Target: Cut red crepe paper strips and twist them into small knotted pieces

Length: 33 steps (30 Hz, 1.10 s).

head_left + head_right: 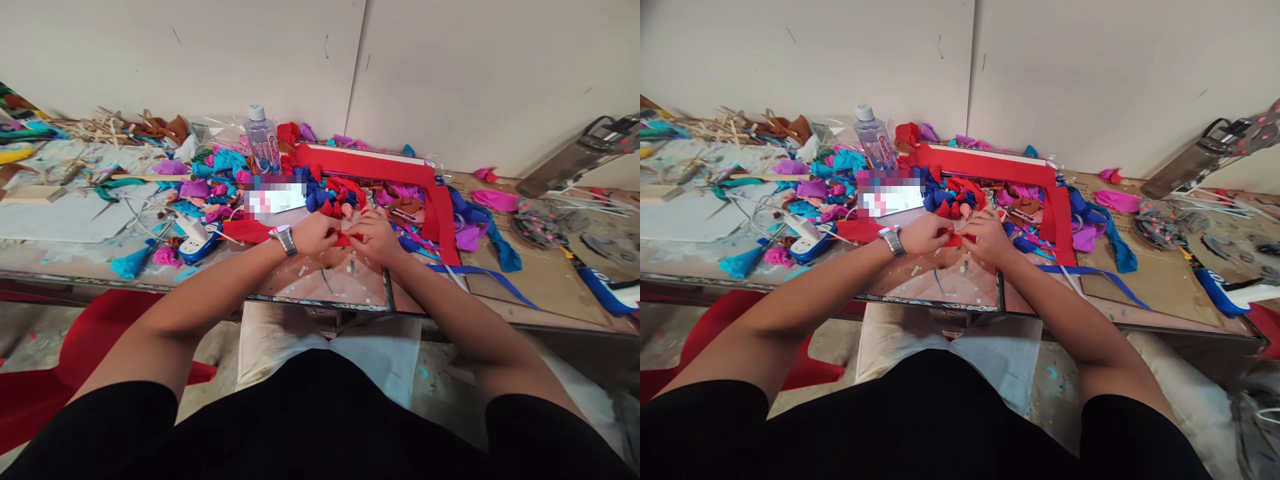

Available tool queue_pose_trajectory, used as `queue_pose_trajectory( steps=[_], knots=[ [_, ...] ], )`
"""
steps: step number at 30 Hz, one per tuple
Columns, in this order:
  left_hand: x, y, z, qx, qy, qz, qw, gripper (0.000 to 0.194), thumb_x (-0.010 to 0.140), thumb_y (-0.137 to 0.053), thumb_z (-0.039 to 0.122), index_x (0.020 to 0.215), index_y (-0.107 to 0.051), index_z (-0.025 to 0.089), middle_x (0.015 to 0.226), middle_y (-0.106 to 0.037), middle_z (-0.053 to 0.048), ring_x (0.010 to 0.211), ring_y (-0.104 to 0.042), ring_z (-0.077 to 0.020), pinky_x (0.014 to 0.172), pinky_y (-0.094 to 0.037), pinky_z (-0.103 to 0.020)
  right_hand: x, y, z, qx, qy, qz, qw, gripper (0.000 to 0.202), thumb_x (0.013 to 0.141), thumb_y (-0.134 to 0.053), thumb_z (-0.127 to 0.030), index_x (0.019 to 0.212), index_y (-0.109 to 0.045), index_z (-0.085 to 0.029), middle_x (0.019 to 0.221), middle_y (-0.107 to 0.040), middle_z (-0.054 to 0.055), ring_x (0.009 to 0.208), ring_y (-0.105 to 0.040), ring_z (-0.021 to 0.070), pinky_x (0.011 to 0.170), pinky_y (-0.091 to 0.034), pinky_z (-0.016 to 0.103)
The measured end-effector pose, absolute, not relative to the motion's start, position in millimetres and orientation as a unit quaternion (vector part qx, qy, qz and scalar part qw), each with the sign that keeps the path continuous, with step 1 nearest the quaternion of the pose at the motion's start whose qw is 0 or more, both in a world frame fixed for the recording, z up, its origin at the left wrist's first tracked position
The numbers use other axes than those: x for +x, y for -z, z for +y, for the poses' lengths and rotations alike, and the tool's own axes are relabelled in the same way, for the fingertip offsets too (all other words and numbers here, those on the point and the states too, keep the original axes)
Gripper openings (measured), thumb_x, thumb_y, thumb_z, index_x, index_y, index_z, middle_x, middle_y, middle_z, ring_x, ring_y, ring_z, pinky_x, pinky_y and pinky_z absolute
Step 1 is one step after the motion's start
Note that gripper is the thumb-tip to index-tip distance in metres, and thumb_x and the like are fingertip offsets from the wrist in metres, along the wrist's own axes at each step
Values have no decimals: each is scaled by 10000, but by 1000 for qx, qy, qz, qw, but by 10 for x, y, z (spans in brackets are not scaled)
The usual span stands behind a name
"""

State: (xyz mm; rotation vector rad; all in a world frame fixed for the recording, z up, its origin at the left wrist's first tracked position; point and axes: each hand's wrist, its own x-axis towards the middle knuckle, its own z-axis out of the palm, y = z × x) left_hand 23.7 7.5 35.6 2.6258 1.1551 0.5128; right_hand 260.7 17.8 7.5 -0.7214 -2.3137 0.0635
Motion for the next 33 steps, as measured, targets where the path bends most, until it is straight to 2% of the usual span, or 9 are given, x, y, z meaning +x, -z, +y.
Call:
queue_pose_trajectory(
  steps=[9,15,18,24,28,33],
  knots=[
    [211,-326,100,890,-204,370,170,183,863,-554,236,793,-712,176,673,-641,-26,592,-451,-150,640,-315,-328,2601,-85,169,-258,-17,-896,361,170,976,-693,-270,889,-839,-280,916,-853,26,951,-734,258,956,-488,486],
    [223,-352,88,876,-217,375,210,286,949,-503,321,799,-687,163,668,-611,-16,607,-471,-143,631,-310,-314,2607,-85,168,-258,-18,-895,363,169,968,-696,-256,896,-847,-281,935,-856,33,955,-730,261,947,-498,478],
    [226,-360,88,872,-221,380,215,278,948,-501,321,781,-662,168,665,-595,-11,612,-459,-143,634,-309,-311,2606,-87,166,-265,-26,-894,361,170,969,-697,-267,904,-852,-292,940,-857,31,968,-732,270,968,-496,494],
    [216,-353,91,864,-234,385,225,241,924,-507,312,771,-631,172,662,-550,6,621,-454,-140,644,-308,-312,2603,-97,151,-281,-32,-889,360,148,988,-698,-308,1017,-841,-283,998,-864,38,988,-738,274,967,-507,485],
    [215,-330,101,862,-240,378,240,294,959,-496,351,809,-664,162,686,-575,4,642,-467,-141,654,-312,-308,2606,-94,153,-286,-37,-887,362,144,993,-698,-325,1025,-832,-283,1000,-864,38,1000,-740,277,955,-510,478],
    [208,-279,133,856,-254,377,245,246,933,-540,333,845,-690,158,749,-650,-3,682,-517,-141,683,-351,-296,2609,-85,167,-293,-33,-881,370,128,981,-715,-329,997,-830,-276,971,-858,44,982,-738,279,912,-509,468]
  ],
)
